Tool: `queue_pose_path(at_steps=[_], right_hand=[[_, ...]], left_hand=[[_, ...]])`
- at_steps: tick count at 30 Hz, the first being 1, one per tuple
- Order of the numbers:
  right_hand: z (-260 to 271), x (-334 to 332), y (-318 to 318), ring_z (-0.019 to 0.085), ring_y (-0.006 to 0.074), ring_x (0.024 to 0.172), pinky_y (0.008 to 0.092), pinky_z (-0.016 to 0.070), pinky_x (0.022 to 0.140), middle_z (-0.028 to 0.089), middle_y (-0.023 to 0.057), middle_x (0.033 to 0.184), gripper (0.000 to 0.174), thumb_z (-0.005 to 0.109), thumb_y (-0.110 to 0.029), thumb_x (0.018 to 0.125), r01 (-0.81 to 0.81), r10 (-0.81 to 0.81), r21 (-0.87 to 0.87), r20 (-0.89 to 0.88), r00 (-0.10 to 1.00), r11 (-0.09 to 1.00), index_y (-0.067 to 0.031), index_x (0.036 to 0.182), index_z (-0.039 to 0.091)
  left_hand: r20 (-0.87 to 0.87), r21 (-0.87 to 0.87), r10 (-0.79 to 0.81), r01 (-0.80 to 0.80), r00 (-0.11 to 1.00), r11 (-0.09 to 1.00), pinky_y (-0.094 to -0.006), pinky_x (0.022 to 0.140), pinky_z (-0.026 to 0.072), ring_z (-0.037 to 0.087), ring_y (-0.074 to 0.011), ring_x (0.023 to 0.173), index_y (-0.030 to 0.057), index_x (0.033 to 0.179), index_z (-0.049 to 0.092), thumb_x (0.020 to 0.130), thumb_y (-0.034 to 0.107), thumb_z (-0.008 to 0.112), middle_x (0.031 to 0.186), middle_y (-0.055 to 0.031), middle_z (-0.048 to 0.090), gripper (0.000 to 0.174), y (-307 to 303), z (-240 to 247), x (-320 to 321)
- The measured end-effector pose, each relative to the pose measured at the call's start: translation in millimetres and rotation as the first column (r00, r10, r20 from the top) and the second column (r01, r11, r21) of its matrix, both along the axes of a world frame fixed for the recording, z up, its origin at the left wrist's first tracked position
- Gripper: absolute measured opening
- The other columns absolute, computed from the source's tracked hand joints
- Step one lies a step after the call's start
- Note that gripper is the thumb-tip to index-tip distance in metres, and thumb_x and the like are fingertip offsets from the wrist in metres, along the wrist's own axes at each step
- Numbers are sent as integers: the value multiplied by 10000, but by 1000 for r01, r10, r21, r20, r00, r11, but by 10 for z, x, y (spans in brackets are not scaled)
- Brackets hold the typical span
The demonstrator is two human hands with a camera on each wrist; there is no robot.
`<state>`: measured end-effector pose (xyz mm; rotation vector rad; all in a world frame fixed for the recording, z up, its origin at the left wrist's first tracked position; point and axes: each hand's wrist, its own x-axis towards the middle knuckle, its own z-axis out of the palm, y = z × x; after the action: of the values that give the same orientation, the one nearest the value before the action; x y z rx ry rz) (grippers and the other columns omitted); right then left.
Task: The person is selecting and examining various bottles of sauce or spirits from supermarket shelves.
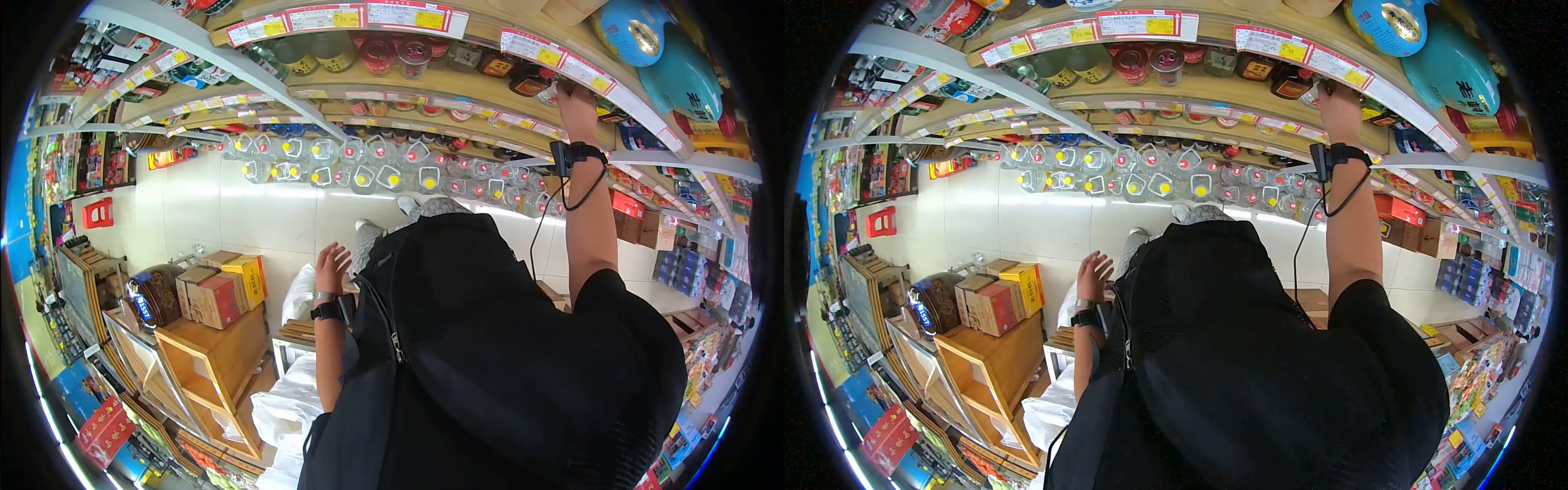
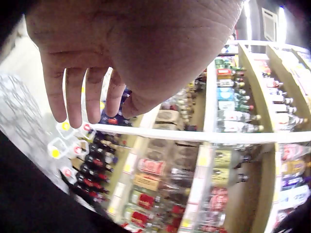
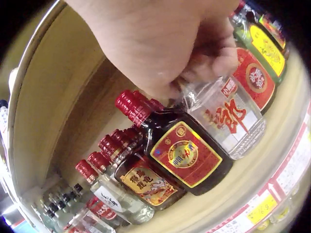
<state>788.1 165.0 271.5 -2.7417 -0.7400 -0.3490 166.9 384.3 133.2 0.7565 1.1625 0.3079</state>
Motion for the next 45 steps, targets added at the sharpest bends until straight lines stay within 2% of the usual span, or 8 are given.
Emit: queue_pose_path(at_steps=[6,9,17,22,31,34,37,45], right_hand=[[-38,-156,2,664,417,817,515,530,718,692,206,911,328,598,-344,913,75,-80,100,49,996,992,-49,1055,605],[19,-393,-64,658,447,827,536,518,709,686,245,918,330,598,-308,916,142,-145,158,9,989,977,-31,1090,552],[1204,-1802,317,612,355,659,448,460,603,628,198,753,228,605,-242,940,-64,118,240,-218,969,969,-53,1044,532],[1585,-2706,861,479,120,568,315,373,516,563,78,663,178,588,-228,979,-297,520,445,-548,655,844,-83,1039,505],[1419,-3326,1440,551,83,584,286,396,501,532,28,648,210,579,-107,972,-295,635,680,-733,-243,672,-90,1098,412],[833,-2708,1539,573,131,604,313,441,532,577,68,693,235,577,-130,974,-266,798,752,-561,222,603,-78,1146,426],[539,-1800,1598,632,293,656,399,502,595,639,143,750,279,613,-240,949,-346,444,384,-202,873,856,-33,1107,511],[358,-1058,1683,648,402,791,498,520,720,667,187,839,365,655,-319,897,-243,233,29,200,952,970,-14,1071,553]], left_hand=[[391,-237,282,-200,876,951,-420,1053,428,519,-254,1190,48,1327,488,988,272,516,1244,-114,542,407,379,1128,555],[696,-453,324,43,641,890,-402,1005,445,539,-222,1112,64,1269,526,996,260,496,1181,-82,558,338,553,1885,676],[714,-223,6,219,701,950,-489,1114,369,494,-348,1255,37,1289,478,991,314,499,1296,-167,529,408,438,2152,992],[607,-456,115,226,787,861,-507,1134,348,486,-360,1262,21,1285,471,992,348,500,1298,-185,513,440,366,2014,1076],[561,-247,-132,317,818,916,-378,907,526,631,-219,1056,42,1261,547,1015,298,485,1126,-99,629,360,388,2109,965],[573,-131,-260,400,777,907,-352,859,540,645,-194,989,37,1227,565,1014,241,485,1064,-92,639,305,430,2042,894],[569,-70,-304,413,764,908,-340,805,553,650,-174,920,31,1192,579,1010,225,485,996,-81,638,282,457,2038,774],[616,-201,-99,278,781,939,-356,781,560,643,-177,889,38,1204,580,990,290,519,931,-56,612,337,573,2089,604]])
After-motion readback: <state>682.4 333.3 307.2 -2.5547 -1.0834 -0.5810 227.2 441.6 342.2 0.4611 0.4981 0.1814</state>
